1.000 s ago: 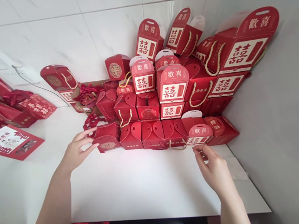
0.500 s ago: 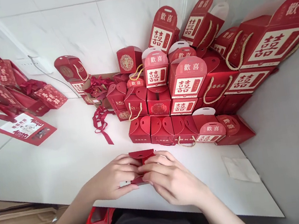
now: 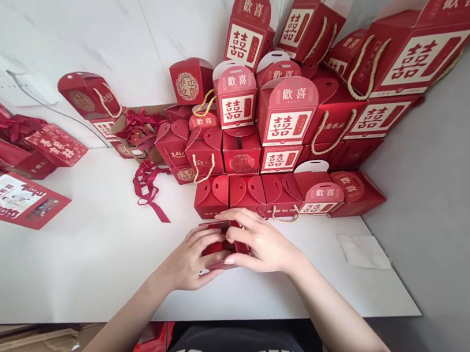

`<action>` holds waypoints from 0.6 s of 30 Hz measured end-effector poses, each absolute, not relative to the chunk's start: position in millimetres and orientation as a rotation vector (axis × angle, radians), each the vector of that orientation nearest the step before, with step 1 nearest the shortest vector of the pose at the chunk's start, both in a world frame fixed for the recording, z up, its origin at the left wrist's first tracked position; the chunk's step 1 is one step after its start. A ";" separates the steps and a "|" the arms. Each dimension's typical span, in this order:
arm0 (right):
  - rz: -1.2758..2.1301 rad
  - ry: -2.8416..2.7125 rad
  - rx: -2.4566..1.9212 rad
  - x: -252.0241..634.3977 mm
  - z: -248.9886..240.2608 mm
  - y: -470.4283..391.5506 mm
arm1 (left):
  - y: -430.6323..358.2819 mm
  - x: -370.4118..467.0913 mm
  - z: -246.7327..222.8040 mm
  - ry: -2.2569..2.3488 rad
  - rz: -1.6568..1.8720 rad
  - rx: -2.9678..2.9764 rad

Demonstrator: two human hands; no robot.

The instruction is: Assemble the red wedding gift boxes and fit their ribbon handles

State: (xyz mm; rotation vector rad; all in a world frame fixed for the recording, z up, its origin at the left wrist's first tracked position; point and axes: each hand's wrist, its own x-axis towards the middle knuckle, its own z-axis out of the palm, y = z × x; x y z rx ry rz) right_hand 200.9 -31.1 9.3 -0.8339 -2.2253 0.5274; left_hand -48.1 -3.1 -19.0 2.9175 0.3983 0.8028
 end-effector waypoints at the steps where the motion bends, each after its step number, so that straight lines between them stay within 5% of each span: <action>1: 0.544 -2.171 -0.836 204.0 7.8 -32.1 | -2.8 -50.0 -23.3 0.393 0.881 2.916; 18: 0.595 -1.970 -0.845 202.7 -8.1 -40.7 | -2.5 -56.7 -59.4 0.369 1.413 2.803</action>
